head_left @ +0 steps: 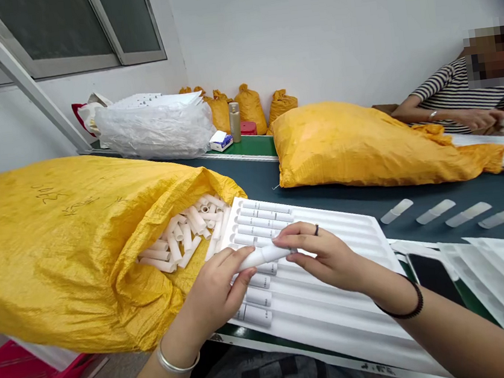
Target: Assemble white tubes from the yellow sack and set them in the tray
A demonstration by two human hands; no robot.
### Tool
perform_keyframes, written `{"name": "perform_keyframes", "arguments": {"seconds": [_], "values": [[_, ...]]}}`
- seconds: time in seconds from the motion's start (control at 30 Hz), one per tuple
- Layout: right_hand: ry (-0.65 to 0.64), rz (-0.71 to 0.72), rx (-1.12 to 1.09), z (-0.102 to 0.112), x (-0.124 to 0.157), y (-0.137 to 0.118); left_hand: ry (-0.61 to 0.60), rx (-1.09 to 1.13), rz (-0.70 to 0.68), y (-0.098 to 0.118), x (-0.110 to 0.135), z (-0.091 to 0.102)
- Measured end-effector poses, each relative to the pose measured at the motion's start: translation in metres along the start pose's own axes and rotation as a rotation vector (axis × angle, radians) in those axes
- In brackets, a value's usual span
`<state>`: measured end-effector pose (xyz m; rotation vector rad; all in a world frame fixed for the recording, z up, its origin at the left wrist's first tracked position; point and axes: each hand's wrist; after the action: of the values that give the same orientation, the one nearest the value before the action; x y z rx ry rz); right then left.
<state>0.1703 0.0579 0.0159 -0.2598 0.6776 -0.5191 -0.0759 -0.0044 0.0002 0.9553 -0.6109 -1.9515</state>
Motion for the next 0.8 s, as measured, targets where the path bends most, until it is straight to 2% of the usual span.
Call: {"name": "perform_keyframes", "arguments": {"seconds": [0.27, 0.37, 0.47, 0.53, 0.6, 0.7, 0.8], "values": [[0.025, -0.043, -0.022, 0.002, 0.001, -0.003, 0.102, -0.005, -0.068, 0.004, 0.004, -0.007], [0.0, -0.242, -0.135, 0.0, 0.004, -0.002, 0.106, -0.074, -0.117, 0.005, 0.005, -0.008], [-0.114, -0.516, -0.402, -0.007, 0.005, -0.004, 0.1, -0.176, -0.204, 0.003, 0.005, -0.011], [-0.176, -0.608, -0.558, -0.011, 0.006, -0.006, 0.091, -0.228, -0.266, 0.001, 0.004, -0.013], [-0.168, -0.6, -0.554, -0.012, 0.007, -0.008, 0.091, -0.261, -0.302, -0.001, 0.004, -0.015], [-0.151, -0.484, -0.387, -0.011, 0.012, -0.015, 0.073, -0.264, -0.313, 0.001, 0.006, -0.024], [-0.252, -0.347, -0.173, -0.012, 0.019, -0.022, -0.026, -0.238, -0.28, 0.003, 0.009, -0.036]]}}
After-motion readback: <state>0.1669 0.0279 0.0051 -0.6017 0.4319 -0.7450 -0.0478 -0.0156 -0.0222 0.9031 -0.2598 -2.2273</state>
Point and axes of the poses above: each hand's wrist, its own x-axis away from the middle knuckle, its own z-axis out of the back of the hand, y = z × x, and after that the axes turned 14 degrees about x, right-handed
